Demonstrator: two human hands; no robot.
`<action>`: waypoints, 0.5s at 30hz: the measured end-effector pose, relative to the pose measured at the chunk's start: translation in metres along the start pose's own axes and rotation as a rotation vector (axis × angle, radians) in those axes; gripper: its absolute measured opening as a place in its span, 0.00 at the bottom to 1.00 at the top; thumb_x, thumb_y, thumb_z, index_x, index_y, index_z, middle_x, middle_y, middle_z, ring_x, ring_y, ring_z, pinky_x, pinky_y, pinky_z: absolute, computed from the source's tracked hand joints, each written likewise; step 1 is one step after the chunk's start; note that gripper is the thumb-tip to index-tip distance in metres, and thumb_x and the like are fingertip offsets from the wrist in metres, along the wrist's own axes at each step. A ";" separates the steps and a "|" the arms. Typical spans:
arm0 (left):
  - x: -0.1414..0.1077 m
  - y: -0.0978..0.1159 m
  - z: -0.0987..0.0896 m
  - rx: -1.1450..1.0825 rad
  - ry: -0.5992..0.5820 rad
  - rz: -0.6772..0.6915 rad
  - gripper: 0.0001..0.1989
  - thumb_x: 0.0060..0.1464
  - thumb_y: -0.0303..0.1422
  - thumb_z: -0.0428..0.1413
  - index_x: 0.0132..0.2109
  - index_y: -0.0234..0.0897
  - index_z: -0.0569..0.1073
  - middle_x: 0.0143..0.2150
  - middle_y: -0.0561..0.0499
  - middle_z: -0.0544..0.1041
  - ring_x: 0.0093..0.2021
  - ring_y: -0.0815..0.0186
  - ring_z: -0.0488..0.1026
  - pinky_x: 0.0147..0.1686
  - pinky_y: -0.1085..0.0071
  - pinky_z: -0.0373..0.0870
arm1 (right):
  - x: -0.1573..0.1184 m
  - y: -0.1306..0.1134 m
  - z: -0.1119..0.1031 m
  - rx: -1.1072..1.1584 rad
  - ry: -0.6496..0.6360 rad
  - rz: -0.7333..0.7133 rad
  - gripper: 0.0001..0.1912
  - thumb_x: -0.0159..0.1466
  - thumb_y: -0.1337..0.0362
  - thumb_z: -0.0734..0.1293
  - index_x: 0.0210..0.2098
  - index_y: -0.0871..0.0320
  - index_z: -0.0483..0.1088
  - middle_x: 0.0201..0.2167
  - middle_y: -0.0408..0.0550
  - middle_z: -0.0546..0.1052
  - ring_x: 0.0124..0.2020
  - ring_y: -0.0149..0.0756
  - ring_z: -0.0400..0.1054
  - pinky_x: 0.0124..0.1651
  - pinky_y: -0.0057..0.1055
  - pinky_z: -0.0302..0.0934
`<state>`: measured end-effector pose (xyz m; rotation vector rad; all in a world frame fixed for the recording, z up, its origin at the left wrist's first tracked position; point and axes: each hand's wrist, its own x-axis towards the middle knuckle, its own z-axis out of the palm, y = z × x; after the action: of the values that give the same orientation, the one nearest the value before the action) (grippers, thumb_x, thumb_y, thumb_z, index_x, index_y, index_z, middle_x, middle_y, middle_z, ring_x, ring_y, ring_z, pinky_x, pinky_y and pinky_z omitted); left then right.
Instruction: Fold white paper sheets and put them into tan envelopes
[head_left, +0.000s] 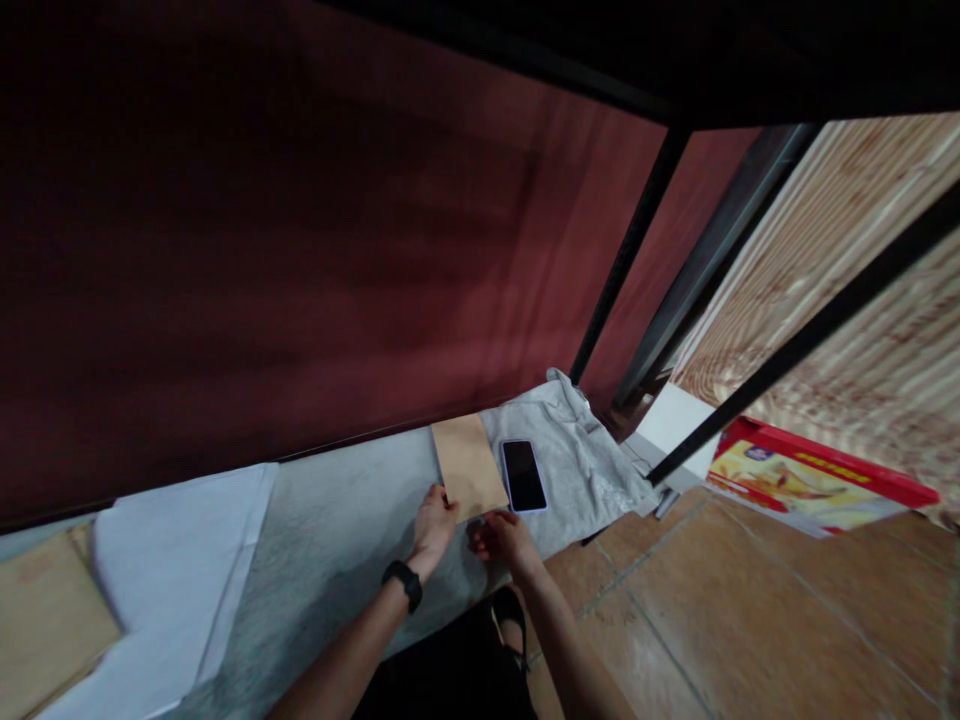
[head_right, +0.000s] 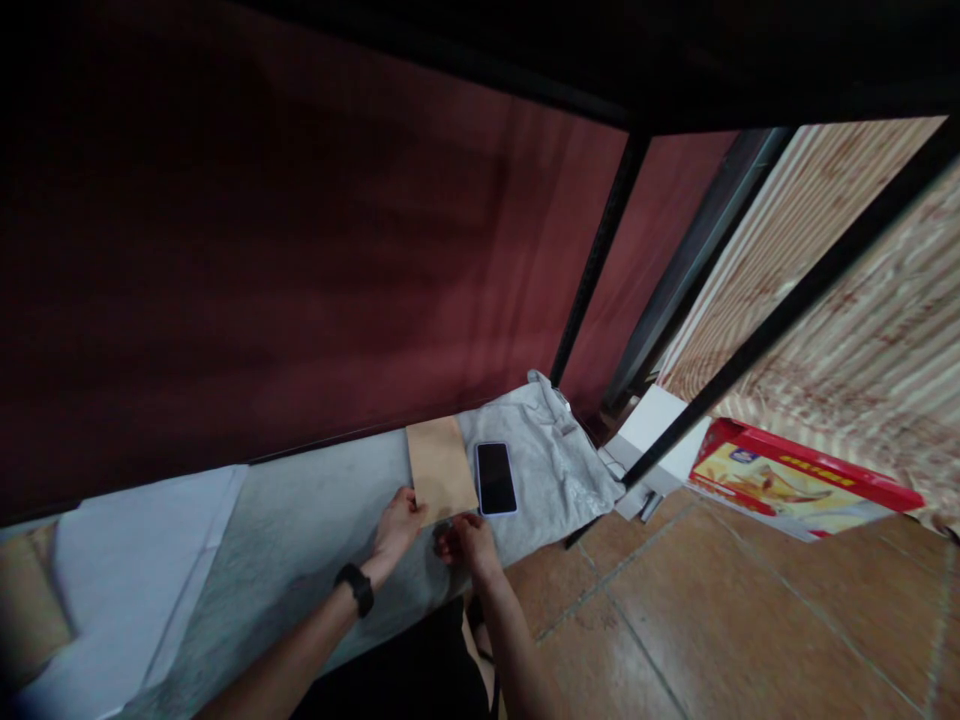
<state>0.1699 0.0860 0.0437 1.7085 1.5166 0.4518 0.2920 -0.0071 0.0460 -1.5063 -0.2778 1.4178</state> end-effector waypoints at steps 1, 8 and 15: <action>0.001 0.001 0.000 0.017 0.002 0.006 0.09 0.57 0.27 0.53 0.46 0.36 0.69 0.35 0.47 0.79 0.36 0.63 0.78 0.36 0.70 0.69 | 0.002 -0.002 0.000 -0.013 -0.008 0.010 0.06 0.62 0.61 0.63 0.32 0.56 0.66 0.18 0.40 0.74 0.18 0.31 0.68 0.26 0.27 0.65; 0.005 0.006 -0.005 0.115 0.000 0.047 0.14 0.56 0.26 0.54 0.50 0.34 0.68 0.38 0.46 0.80 0.40 0.61 0.78 0.38 0.70 0.68 | 0.014 -0.009 0.000 -0.092 -0.034 0.059 0.05 0.62 0.65 0.61 0.30 0.56 0.66 0.17 0.41 0.74 0.17 0.32 0.68 0.25 0.27 0.65; 0.004 0.009 -0.006 0.197 -0.006 0.086 0.18 0.57 0.27 0.53 0.55 0.31 0.67 0.45 0.40 0.80 0.45 0.59 0.78 0.41 0.68 0.69 | 0.020 -0.012 -0.001 -0.115 -0.049 0.049 0.05 0.62 0.66 0.61 0.30 0.57 0.67 0.18 0.43 0.75 0.17 0.30 0.68 0.24 0.25 0.64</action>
<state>0.1723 0.0926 0.0533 1.9317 1.5294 0.3503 0.3043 0.0125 0.0429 -1.5827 -0.3601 1.5009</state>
